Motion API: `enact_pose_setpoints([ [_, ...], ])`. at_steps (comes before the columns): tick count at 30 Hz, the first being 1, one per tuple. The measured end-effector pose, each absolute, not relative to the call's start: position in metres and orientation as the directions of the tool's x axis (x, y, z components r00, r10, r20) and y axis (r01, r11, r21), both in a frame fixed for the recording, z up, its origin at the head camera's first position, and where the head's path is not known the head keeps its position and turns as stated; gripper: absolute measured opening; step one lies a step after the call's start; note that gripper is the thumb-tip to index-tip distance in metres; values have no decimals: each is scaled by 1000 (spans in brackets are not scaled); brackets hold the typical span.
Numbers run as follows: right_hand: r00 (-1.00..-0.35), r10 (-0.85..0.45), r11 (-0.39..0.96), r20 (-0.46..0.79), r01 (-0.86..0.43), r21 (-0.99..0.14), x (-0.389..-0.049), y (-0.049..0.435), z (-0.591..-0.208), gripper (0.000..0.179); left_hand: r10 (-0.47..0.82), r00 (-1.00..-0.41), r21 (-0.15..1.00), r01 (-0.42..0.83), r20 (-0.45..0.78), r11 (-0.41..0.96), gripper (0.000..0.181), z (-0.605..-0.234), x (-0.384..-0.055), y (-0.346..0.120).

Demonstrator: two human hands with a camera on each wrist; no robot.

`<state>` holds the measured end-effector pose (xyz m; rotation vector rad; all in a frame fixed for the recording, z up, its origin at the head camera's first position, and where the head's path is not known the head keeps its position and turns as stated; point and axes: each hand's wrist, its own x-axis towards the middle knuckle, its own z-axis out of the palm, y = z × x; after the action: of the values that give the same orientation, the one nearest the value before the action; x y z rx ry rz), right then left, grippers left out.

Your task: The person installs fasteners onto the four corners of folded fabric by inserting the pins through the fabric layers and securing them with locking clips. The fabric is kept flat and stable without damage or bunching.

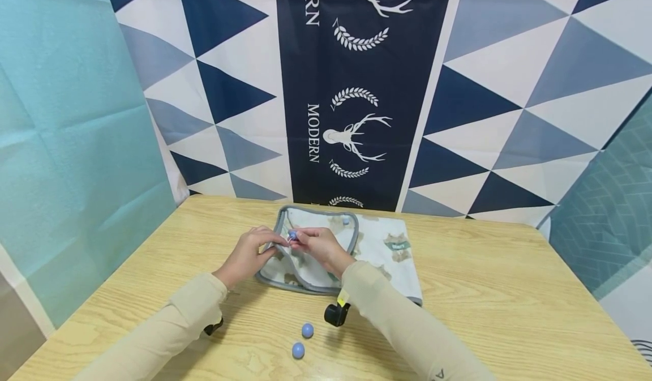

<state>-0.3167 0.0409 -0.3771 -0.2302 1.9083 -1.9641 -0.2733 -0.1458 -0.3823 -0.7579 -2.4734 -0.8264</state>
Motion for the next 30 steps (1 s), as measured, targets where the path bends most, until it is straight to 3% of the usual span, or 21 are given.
enact_pose_setpoints([
  [30,-920,-362,20,-149,152,-988,-317,42,-376,35,351,-780,446,597,518,667,18,-384,-272,-145],
])
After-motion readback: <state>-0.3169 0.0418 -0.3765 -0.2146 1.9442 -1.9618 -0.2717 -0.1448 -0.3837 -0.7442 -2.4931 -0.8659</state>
